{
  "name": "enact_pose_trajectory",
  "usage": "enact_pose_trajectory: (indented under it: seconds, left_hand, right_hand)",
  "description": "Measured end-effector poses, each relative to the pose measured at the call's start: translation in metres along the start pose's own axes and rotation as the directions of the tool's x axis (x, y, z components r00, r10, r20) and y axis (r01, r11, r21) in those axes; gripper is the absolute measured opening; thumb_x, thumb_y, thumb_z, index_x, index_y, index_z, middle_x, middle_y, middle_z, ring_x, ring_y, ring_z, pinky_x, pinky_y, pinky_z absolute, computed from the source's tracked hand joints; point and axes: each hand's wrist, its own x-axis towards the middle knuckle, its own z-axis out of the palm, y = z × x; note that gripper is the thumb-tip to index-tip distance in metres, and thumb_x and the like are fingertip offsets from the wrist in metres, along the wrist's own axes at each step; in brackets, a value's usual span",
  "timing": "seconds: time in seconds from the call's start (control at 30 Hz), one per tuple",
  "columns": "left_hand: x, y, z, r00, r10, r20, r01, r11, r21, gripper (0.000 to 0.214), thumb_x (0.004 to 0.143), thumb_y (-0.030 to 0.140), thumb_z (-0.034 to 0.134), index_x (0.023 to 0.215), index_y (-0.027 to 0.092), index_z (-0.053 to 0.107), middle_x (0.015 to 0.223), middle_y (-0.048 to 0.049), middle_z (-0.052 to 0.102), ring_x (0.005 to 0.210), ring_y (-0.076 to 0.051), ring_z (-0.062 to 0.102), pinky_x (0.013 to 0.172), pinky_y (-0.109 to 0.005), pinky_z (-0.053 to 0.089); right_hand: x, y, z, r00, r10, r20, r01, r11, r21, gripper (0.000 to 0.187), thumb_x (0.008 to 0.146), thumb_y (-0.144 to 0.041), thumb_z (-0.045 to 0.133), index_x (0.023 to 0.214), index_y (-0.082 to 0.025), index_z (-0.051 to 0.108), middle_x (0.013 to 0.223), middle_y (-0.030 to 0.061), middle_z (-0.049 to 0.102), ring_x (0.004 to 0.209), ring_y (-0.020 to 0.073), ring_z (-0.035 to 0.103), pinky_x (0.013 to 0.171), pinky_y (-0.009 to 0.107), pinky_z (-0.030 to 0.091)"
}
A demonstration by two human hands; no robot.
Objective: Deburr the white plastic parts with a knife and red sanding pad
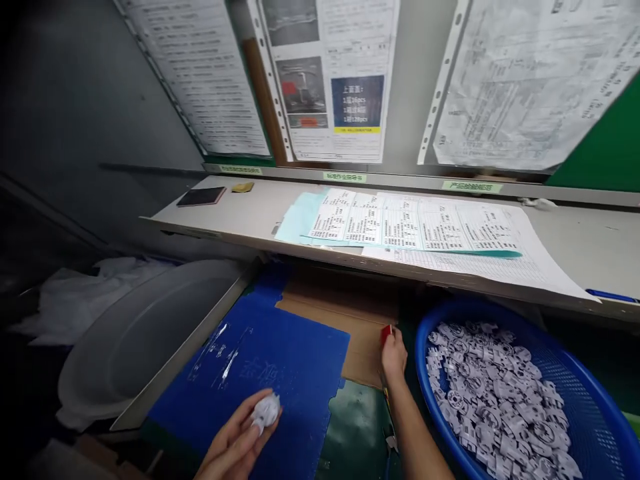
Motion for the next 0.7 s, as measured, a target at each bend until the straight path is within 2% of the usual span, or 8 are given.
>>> enact_pose_trajectory:
  seconds: [0.1,0.3,0.37,0.43,0.47,0.53,0.6,0.7]
  left_hand:
    - [-0.002,0.015,0.033,0.975,0.098,0.2,-0.106,0.994,0.031,0.054,0.064,0.034,0.087,0.114,0.02,0.072,0.12,-0.0131,0.069,0.119,-0.036,0.059,0.109,-0.046,0.041]
    - [-0.004,0.023,0.078,0.844,0.234,0.482,-0.258,0.966,-0.016,0.048,0.064,0.025,0.087,0.11,0.019,0.072,0.11,-0.0104,0.07,0.105,-0.025,0.062,0.094,-0.033,0.046]
    - [-0.008,0.021,0.089,0.787,0.257,0.561,-0.277,0.96,-0.052,0.05,0.063,0.022,0.088,0.11,0.019,0.072,0.107,-0.0095,0.07,0.1,-0.023,0.063,0.089,-0.031,0.048]
    - [-0.012,0.021,0.099,0.727,0.282,0.626,-0.315,0.947,-0.06,0.051,0.062,0.019,0.088,0.11,0.019,0.072,0.108,-0.0096,0.068,0.097,-0.023,0.064,0.086,-0.031,0.051]
    - [-0.015,0.022,0.103,0.699,0.299,0.649,-0.344,0.937,-0.061,0.051,0.062,0.018,0.088,0.11,0.019,0.073,0.11,-0.0095,0.067,0.096,-0.023,0.065,0.085,-0.031,0.052]
    - [-0.02,0.026,0.111,0.642,0.347,0.683,-0.408,0.91,-0.078,0.052,0.059,0.015,0.089,0.109,0.019,0.074,0.113,-0.009,0.065,0.098,-0.025,0.065,0.085,-0.033,0.055]
    - [-0.026,0.031,0.117,0.593,0.4,0.698,-0.473,0.875,-0.099,0.055,0.058,0.014,0.089,0.11,0.021,0.074,0.115,-0.0084,0.065,0.102,-0.026,0.065,0.088,-0.034,0.055]
    - [-0.035,0.04,0.122,0.57,0.471,0.673,-0.575,0.814,-0.083,0.054,0.063,0.014,0.088,0.114,0.022,0.073,0.116,-0.0087,0.066,0.108,-0.026,0.064,0.093,-0.034,0.055]
  right_hand:
    - [-0.062,-0.012,0.003,0.969,0.016,0.245,-0.055,0.986,0.155,0.033,0.097,-0.039,0.044,0.107,-0.014,0.064,0.104,0.0101,0.07,0.087,0.0183,0.069,0.076,0.034,0.058]
    - [-0.17,-0.061,-0.009,0.891,-0.099,0.444,-0.119,0.891,0.437,0.035,0.077,-0.047,0.076,0.093,-0.018,0.065,0.07,-0.0006,0.066,0.054,0.0094,0.058,0.048,0.019,0.048]
    - [-0.186,-0.078,-0.01,0.894,-0.251,0.372,0.055,0.884,0.465,0.034,0.075,-0.047,0.078,0.084,-0.018,0.064,0.065,-0.0025,0.062,0.054,0.0087,0.055,0.049,0.018,0.046]
    - [-0.193,-0.09,-0.013,0.878,-0.445,0.176,0.367,0.862,0.349,0.034,0.076,-0.047,0.078,0.089,-0.018,0.065,0.072,-0.0008,0.065,0.062,0.0118,0.06,0.056,0.022,0.051]
    - [-0.196,-0.093,-0.015,0.829,-0.555,0.067,0.528,0.817,0.231,0.035,0.078,-0.046,0.076,0.097,-0.018,0.066,0.08,0.0016,0.068,0.072,0.0149,0.064,0.063,0.025,0.054]
    - [-0.2,-0.094,-0.022,0.634,-0.772,-0.05,0.77,0.636,-0.045,0.037,0.088,-0.043,0.065,0.117,-0.021,0.065,0.105,0.0078,0.069,0.096,0.0216,0.066,0.081,0.035,0.056]
    - [-0.204,-0.092,-0.03,0.425,-0.905,0.028,0.884,0.409,-0.225,0.042,0.098,-0.042,0.048,0.134,-0.023,0.057,0.132,0.0127,0.059,0.12,0.0268,0.057,0.097,0.045,0.05]
    - [-0.206,-0.091,-0.042,0.288,-0.925,0.249,0.948,0.239,-0.21,0.05,0.102,-0.04,0.035,0.149,-0.024,0.039,0.149,0.0136,0.043,0.134,0.0285,0.045,0.103,0.05,0.046]
